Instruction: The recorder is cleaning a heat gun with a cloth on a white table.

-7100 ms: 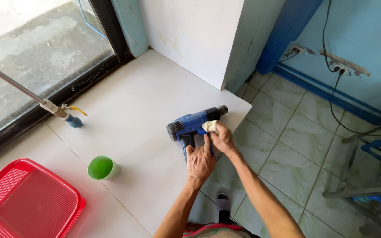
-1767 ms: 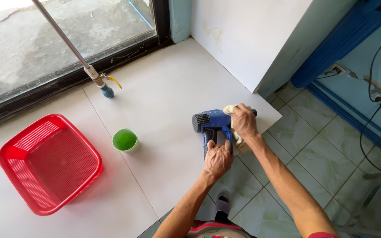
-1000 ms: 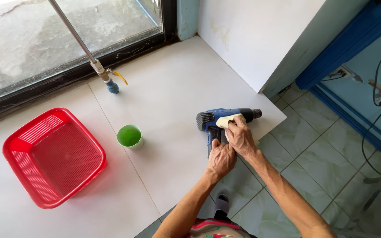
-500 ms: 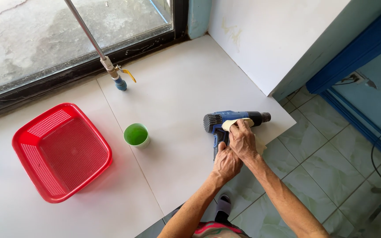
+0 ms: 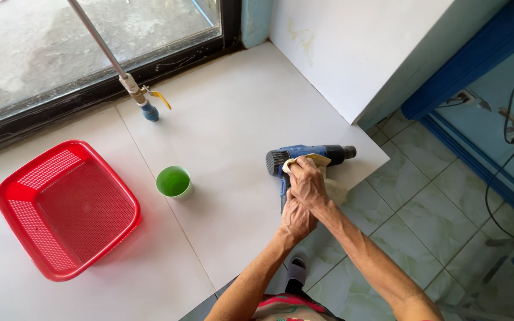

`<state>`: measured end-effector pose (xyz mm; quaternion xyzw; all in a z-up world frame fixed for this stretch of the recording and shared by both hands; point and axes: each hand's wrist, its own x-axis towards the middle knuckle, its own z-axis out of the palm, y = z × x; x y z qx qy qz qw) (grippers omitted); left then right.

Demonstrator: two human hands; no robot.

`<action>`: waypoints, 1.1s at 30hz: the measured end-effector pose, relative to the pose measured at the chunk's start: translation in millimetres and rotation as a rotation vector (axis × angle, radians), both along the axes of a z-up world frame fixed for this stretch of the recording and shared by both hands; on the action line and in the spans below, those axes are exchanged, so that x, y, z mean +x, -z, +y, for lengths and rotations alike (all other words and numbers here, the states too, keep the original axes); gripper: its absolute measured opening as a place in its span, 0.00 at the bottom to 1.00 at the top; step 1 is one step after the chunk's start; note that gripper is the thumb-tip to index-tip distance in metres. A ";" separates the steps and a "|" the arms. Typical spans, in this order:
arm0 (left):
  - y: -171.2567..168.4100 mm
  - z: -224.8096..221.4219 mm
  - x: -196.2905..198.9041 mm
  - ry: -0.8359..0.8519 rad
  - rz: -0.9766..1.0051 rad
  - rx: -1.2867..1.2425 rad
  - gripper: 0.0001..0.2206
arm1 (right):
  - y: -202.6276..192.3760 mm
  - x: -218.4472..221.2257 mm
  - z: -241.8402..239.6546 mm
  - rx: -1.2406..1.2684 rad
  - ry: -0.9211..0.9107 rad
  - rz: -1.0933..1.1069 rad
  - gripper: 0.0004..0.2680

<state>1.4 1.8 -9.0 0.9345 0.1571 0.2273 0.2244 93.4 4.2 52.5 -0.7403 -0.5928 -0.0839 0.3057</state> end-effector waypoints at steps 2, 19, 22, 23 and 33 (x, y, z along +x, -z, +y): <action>-1.3 -0.2 -0.3 0.007 -0.013 0.021 0.17 | -14.0 -0.1 -3.6 0.017 -0.029 -0.027 0.05; 4.4 1.5 5.6 -0.001 0.059 -0.057 0.15 | 0.1 3.0 0.6 -0.062 0.076 -0.117 0.03; 30.1 -1.7 8.8 0.002 0.065 0.001 0.18 | 1.0 -4.2 0.7 -0.047 0.006 -0.016 0.04; 49.0 -3.5 11.4 0.025 -0.045 -0.046 0.20 | -8.2 -14.3 2.7 0.020 -0.105 0.042 0.05; 16.1 -2.5 8.4 -0.036 0.033 0.058 0.25 | -90.8 34.5 -67.6 0.274 -0.018 1.063 0.08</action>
